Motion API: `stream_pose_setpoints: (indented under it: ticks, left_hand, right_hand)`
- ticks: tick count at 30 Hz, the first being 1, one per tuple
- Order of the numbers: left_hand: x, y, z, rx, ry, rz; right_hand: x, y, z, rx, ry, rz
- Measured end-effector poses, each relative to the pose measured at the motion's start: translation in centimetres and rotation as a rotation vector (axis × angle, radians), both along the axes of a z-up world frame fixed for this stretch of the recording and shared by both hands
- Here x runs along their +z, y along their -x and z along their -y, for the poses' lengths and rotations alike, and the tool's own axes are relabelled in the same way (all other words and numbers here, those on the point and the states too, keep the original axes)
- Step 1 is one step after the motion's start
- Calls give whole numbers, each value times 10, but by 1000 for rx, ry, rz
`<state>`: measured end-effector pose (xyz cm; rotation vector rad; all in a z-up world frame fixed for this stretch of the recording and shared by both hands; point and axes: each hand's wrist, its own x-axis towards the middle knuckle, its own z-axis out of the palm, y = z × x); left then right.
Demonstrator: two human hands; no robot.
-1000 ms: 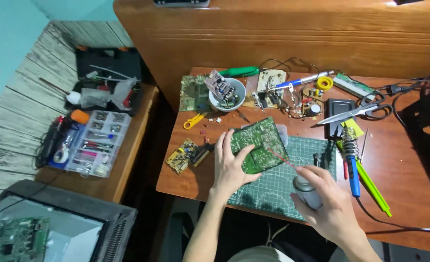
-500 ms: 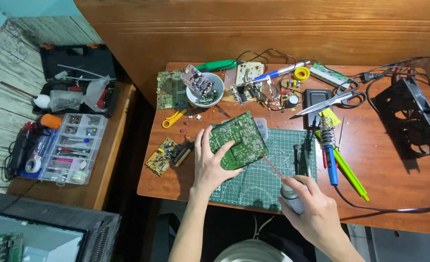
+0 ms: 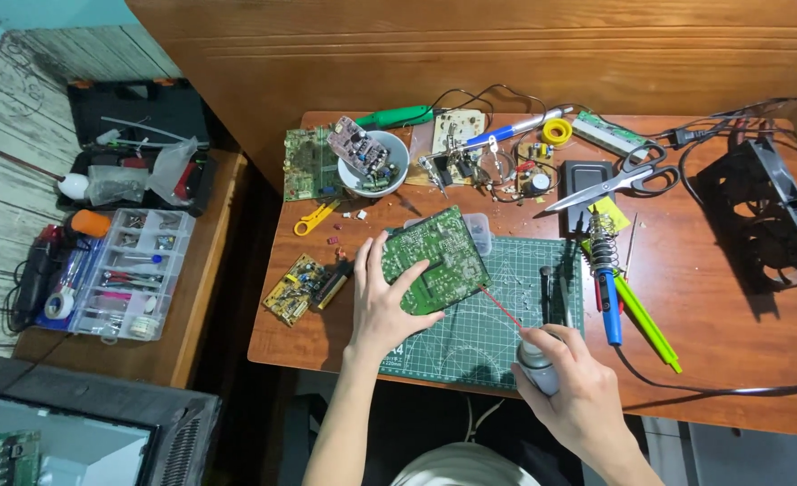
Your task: Repairing a circuit board by inspecting traces with a probe and cleaning components with a spray.
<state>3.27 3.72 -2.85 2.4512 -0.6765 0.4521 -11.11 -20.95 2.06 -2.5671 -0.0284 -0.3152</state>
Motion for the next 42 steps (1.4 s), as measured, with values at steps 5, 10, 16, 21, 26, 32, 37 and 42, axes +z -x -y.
stream_pose_setpoints:
  ticks: [5,10,16,21,26,32,37,42]
  left_hand:
    - [-1,0,0,-6,5,-10]
    - [0,0,0,-11,15,-13]
    - [1,1,0,-16,34,-9]
    - [2,1,1,-15,34,-2]
    - [2,1,1,-10,34,3]
    - [-1,1,1,-11,33,4]
    - [2,3,2,-13,46,4]
    - [4,5,3,-18,56,-12]
  right_hand:
    - [6,2,-4,14,-11,-7]
    - [6,6,-8,25,-17,-10]
    - [5,9,-8,47,9,-14]
    - [-1,13,-10,17,24,-11]
    - [3,13,-10,16,9,-15]
    - [-2,11,-9,-16,46,28]
    - [-1,9,-8,-51,57,68]
    - [7,12,-8,-163,-32,161]
